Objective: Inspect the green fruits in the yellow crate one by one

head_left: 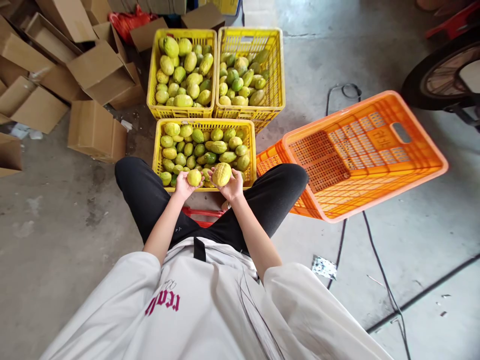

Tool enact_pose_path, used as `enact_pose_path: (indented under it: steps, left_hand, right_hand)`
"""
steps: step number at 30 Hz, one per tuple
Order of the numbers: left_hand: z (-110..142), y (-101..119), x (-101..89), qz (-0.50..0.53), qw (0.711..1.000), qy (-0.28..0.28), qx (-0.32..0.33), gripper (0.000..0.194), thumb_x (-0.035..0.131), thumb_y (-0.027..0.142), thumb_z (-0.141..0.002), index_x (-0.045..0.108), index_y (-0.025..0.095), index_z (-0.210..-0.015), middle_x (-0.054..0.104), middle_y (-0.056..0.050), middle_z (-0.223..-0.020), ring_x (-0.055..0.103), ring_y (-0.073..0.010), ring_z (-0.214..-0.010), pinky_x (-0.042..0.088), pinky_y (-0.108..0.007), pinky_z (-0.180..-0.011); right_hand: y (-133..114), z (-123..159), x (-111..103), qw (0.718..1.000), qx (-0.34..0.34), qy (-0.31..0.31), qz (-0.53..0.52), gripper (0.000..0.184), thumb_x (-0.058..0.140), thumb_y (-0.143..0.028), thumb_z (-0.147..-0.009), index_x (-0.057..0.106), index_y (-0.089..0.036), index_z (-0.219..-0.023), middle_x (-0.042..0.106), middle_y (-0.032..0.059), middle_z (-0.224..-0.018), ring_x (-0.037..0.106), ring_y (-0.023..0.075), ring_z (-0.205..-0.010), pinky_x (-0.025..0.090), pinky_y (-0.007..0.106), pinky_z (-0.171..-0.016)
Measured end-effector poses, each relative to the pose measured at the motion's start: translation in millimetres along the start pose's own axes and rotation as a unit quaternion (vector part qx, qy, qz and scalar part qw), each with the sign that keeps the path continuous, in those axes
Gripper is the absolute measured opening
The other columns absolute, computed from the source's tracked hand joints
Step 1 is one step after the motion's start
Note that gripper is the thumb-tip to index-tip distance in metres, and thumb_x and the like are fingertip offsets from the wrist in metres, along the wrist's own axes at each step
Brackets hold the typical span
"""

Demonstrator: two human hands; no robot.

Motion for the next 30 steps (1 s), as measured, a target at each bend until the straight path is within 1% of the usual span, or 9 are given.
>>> enact_pose_path:
  steps: [3,5,7,9,12,16,19,25,30]
  left_hand:
    - [0.9,0.6,0.1,0.001,1.0,-0.002,0.003,0.032,0.041,0.028,-0.091,0.066,0.015,-0.108,0.076,-0.013,-0.091,0.075,-0.0295,-0.097,0.061,-0.035,-0.067]
    - [2.0,1.4,0.2,0.002,1.0,0.001,0.005,0.033,0.04,0.028,-0.092,0.066,0.014,-0.106,0.076,-0.014,-0.091,0.075,-0.0288,-0.096,0.06,-0.032,-0.064]
    - [3.2,1.9,0.5,0.003,1.0,0.003,0.005,0.032,0.041,0.029,-0.092,0.066,0.015,-0.106,0.076,-0.014,-0.091,0.075,-0.0287,-0.095,0.061,-0.033,-0.066]
    - [3.9,2.0,0.9,0.006,1.0,0.004,0.003,0.032,0.043,0.03,-0.091,0.066,0.015,-0.108,0.076,-0.013,-0.091,0.075,-0.0289,-0.094,0.062,-0.036,-0.069]
    - [3.6,1.3,1.3,0.004,1.0,0.002,0.001,0.033,0.044,0.03,-0.091,0.066,0.015,-0.11,0.076,-0.012,-0.088,0.076,-0.0288,-0.091,0.062,-0.038,-0.07]
    - [1.3,-0.2,-0.3,-0.009,1.0,0.013,-0.002,0.031,0.044,0.03,-0.092,0.067,0.014,-0.106,0.076,-0.012,-0.087,0.076,-0.0272,-0.088,0.062,-0.036,-0.07]
    - [0.3,-0.8,-0.6,-0.017,1.0,0.017,-0.004,0.031,0.042,0.029,-0.092,0.068,0.014,-0.104,0.075,-0.012,-0.087,0.075,-0.0267,-0.088,0.062,-0.036,-0.07]
    - [1.4,-0.8,0.6,-0.019,1.0,0.015,-0.005,0.031,0.039,0.028,-0.093,0.067,0.015,-0.101,0.075,-0.012,-0.085,0.075,-0.027,-0.091,0.063,-0.037,-0.074]
    - [1.9,-1.9,1.0,-0.016,1.0,0.02,-0.009,0.032,0.04,0.029,-0.094,0.067,0.014,-0.105,0.075,-0.013,-0.089,0.075,-0.0297,-0.098,0.063,-0.043,-0.081]
  right_hand:
    - [-1.9,3.5,5.8,1.0,-0.003,-0.018,-0.012,0.03,0.057,-0.041,-0.088,0.064,-0.021,-0.11,0.077,0.0101,-0.109,0.072,0.031,-0.111,0.062,0.058,-0.091]
    - [-2.2,5.6,9.3,1.0,0.005,-0.026,-0.009,0.029,0.057,-0.041,-0.091,0.064,-0.022,-0.112,0.077,0.0086,-0.11,0.073,0.0296,-0.109,0.062,0.056,-0.089]
    - [-1.4,7.4,10.8,0.999,0.024,-0.029,0.0,0.031,0.057,-0.045,-0.094,0.064,-0.022,-0.114,0.077,0.0075,-0.108,0.074,0.0273,-0.105,0.065,0.05,-0.084]
    - [-1.1,8.7,10.9,0.999,0.039,-0.035,0.005,0.035,0.056,-0.049,-0.095,0.064,-0.023,-0.118,0.077,0.0055,-0.101,0.075,0.024,-0.095,0.066,0.041,-0.074]
    - [-2.8,10.4,10.6,0.998,0.036,-0.048,0.002,0.034,0.056,-0.049,-0.095,0.063,-0.027,-0.119,0.076,0.0027,-0.096,0.075,0.0203,-0.085,0.064,0.032,-0.065]
    - [-0.8,11.9,11.7,0.997,0.063,-0.051,0.0,0.032,0.055,-0.05,-0.095,0.062,-0.027,-0.117,0.076,0.0065,-0.112,0.075,0.0239,-0.097,0.065,0.04,-0.073]
    - [2.6,10.7,12.4,0.994,0.09,-0.057,0.004,0.035,0.052,-0.051,-0.095,0.062,-0.025,-0.117,0.076,0.0094,-0.117,0.075,0.0253,-0.098,0.065,0.039,-0.068]
    - [4.4,0.9,1.5,0.996,0.084,-0.016,0.027,0.032,0.047,-0.046,-0.094,0.063,-0.022,-0.107,0.079,0.0079,-0.096,0.07,0.018,-0.063,0.057,0.025,-0.048]
    - [2.7,-5.1,-7.4,0.997,0.064,0.019,0.034,0.033,0.043,-0.045,-0.094,0.065,-0.022,-0.104,0.078,0.0066,-0.088,0.069,0.0187,-0.062,0.054,0.025,-0.046]
Point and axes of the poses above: each hand's wrist, its own z-axis away from the middle knuckle, its own x-axis out of the palm, y = z × x, the point moved 5 cm from there along -z, towards the middle knuckle
